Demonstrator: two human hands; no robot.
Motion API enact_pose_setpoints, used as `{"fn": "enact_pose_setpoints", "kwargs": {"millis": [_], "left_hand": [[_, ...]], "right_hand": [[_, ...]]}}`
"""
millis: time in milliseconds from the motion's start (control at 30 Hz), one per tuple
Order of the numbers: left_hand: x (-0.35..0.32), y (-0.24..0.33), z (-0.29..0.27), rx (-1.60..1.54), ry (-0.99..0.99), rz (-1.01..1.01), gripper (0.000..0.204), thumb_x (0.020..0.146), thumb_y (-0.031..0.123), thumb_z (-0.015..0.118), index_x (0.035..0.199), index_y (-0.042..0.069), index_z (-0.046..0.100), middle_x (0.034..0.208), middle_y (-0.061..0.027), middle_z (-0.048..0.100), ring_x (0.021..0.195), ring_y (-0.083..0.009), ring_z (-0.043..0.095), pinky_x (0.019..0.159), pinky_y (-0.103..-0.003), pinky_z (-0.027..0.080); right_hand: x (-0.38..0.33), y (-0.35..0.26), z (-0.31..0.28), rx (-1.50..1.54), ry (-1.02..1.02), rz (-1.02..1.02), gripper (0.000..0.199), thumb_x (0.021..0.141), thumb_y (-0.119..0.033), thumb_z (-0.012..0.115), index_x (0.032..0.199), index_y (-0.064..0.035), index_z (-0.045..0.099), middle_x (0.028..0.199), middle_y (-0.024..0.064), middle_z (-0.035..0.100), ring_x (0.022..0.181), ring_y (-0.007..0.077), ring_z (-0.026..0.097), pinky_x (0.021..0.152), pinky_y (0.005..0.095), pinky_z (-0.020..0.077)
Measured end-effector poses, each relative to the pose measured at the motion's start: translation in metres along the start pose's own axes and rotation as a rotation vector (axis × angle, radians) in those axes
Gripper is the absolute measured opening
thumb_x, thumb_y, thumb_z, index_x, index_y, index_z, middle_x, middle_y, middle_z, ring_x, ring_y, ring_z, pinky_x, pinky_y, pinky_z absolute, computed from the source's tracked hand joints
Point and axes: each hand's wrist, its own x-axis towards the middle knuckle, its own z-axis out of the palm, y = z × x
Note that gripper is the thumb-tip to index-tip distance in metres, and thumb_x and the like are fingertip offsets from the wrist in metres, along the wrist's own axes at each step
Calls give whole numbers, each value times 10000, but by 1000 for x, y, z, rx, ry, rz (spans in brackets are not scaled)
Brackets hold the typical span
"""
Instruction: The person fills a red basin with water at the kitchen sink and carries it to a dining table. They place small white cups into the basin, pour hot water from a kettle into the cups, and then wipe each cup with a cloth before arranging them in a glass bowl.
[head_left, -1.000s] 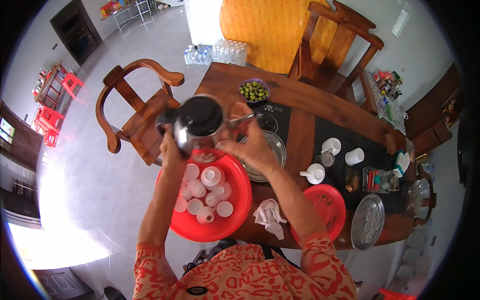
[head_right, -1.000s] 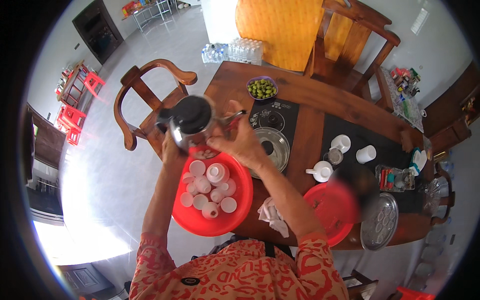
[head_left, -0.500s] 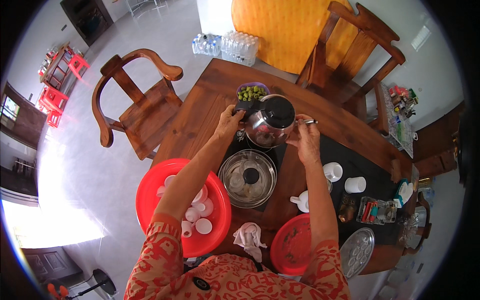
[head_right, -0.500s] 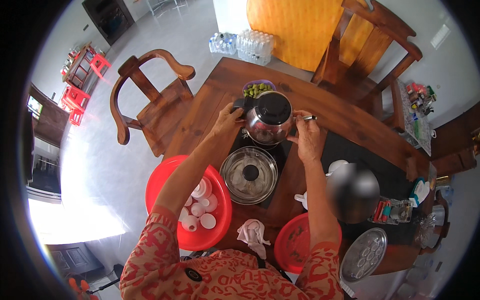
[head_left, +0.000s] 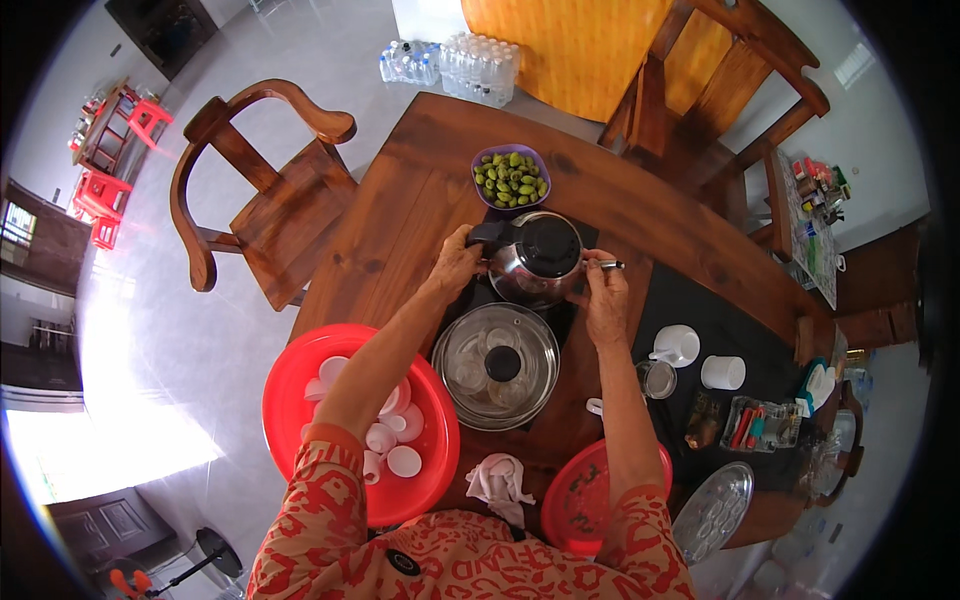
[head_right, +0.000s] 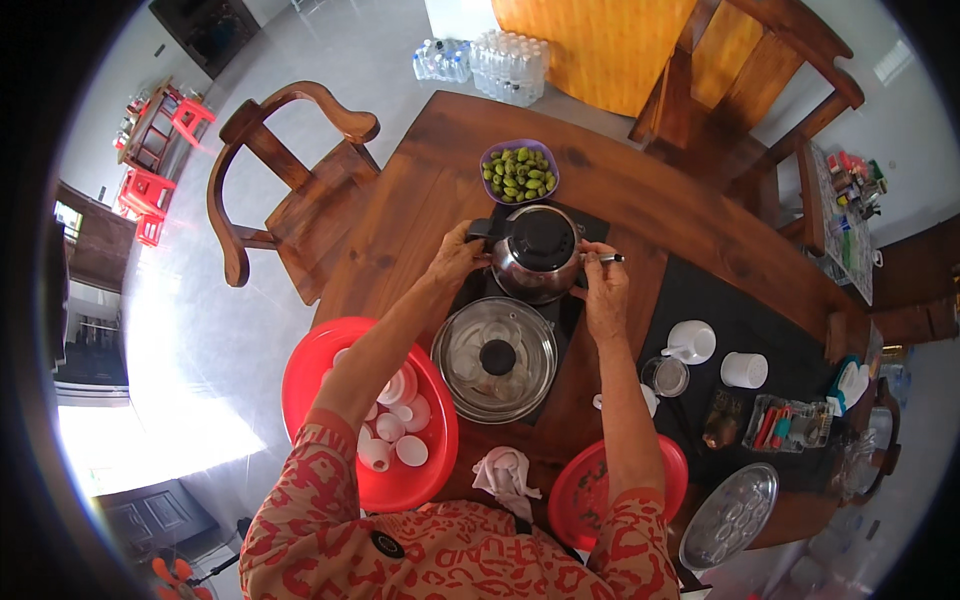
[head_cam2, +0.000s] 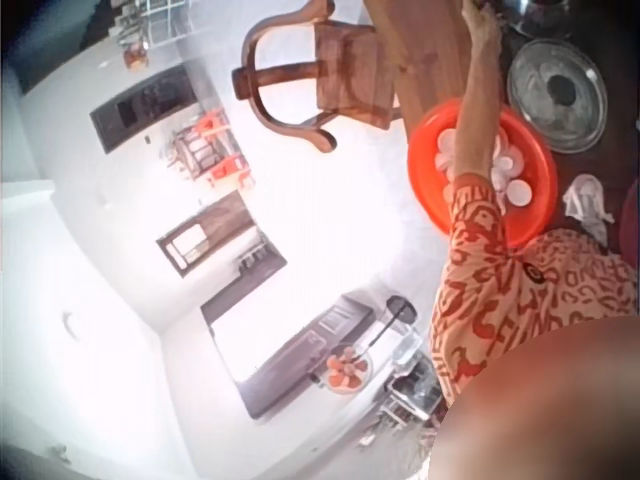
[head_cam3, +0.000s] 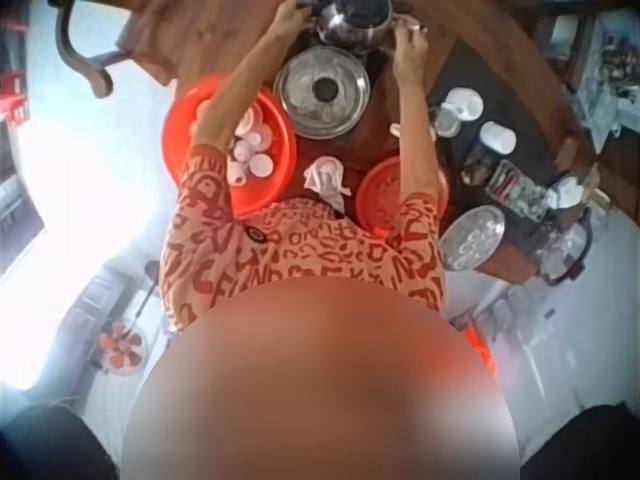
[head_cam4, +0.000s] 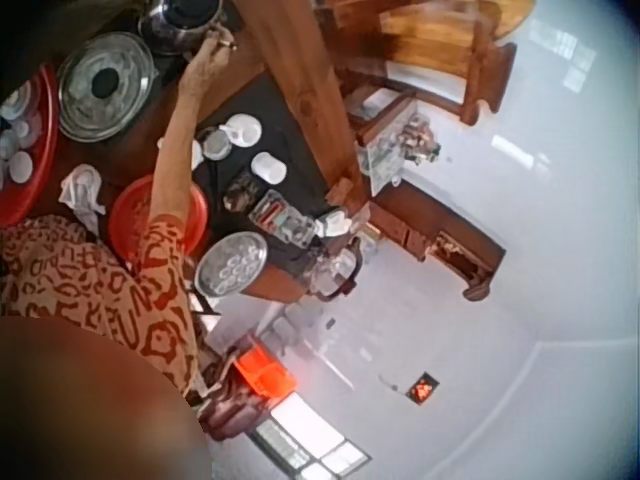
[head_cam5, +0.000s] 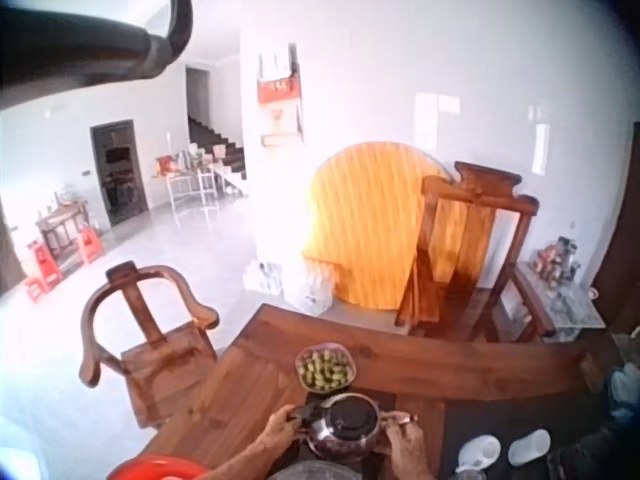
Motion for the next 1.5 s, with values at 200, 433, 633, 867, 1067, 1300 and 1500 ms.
{"fn": "enact_pose_setpoints", "kwargs": {"millis": [200, 433, 633, 867, 1067, 1300, 1500], "left_hand": [[5, -8, -2, -8, -27, 44, 285, 844, -65, 398, 1082, 39, 515, 932, -82, 592, 709, -152, 608, 576, -261, 519], [-6, 1, -12, 259, -113, -41, 394, 853, 4, 461, 1234, 107, 462, 974, -52, 606, 786, -123, 591, 622, -246, 501], [-36, 6, -38, 504, 126, 265, 417, 858, 55, 536, 1268, 96, 480, 1025, -73, 593, 845, -132, 577, 664, -256, 489], [-175, 72, -87, 442, 335, 365, 212, 877, 104, 558, 1071, 28, 594, 947, -39, 631, 844, -112, 586, 687, -248, 483], [-288, 48, -128, 735, 491, 359, 125, 868, 88, 569, 957, 12, 614, 875, -63, 643, 812, -148, 602, 672, -281, 479], [-356, 9, -145, 1122, 135, 622, 162, 760, -27, 627, 909, 36, 617, 897, -107, 600, 849, -278, 562, 715, -356, 465], [-370, -5, -148, 1120, -55, 736, 175, 715, -46, 647, 866, 35, 613, 870, -106, 579, 848, -287, 546, 721, -383, 452]], "right_hand": [[-4, -7, 5, -43, 28, -7, 206, 963, -235, 480, 1102, -109, 566, 1047, 15, 602, 933, 99, 560, 632, 260, 537], [-1, 23, 3, -168, 62, -230, 202, 963, -245, 484, 1079, -99, 561, 977, 7, 622, 857, 73, 557, 582, 222, 485], [-18, 3, 3, -175, 148, 44, 267, 952, -249, 492, 1165, -90, 518, 1071, 35, 571, 985, 140, 549, 732, 329, 522], [-122, -26, 6, -481, 293, -556, 233, 846, -6, 571, 1079, -9, 560, 982, 89, 565, 849, 167, 564, 651, 249, 477], [-227, -30, 18, -685, -94, -570, 146, 791, 29, 566, 935, 4, 568, 897, 147, 574, 757, 283, 572, 664, 343, 471], [-329, 63, 51, -1306, -252, -354, 363, 687, -91, 683, 1035, -65, 585, 1092, 132, 522, 990, 351, 500, 807, 418, 460], [-336, 72, 58, -1061, 14, -515, 310, 721, -138, 657, 1025, -99, 612, 1092, 114, 502, 988, 318, 498, 781, 408, 451]]}}
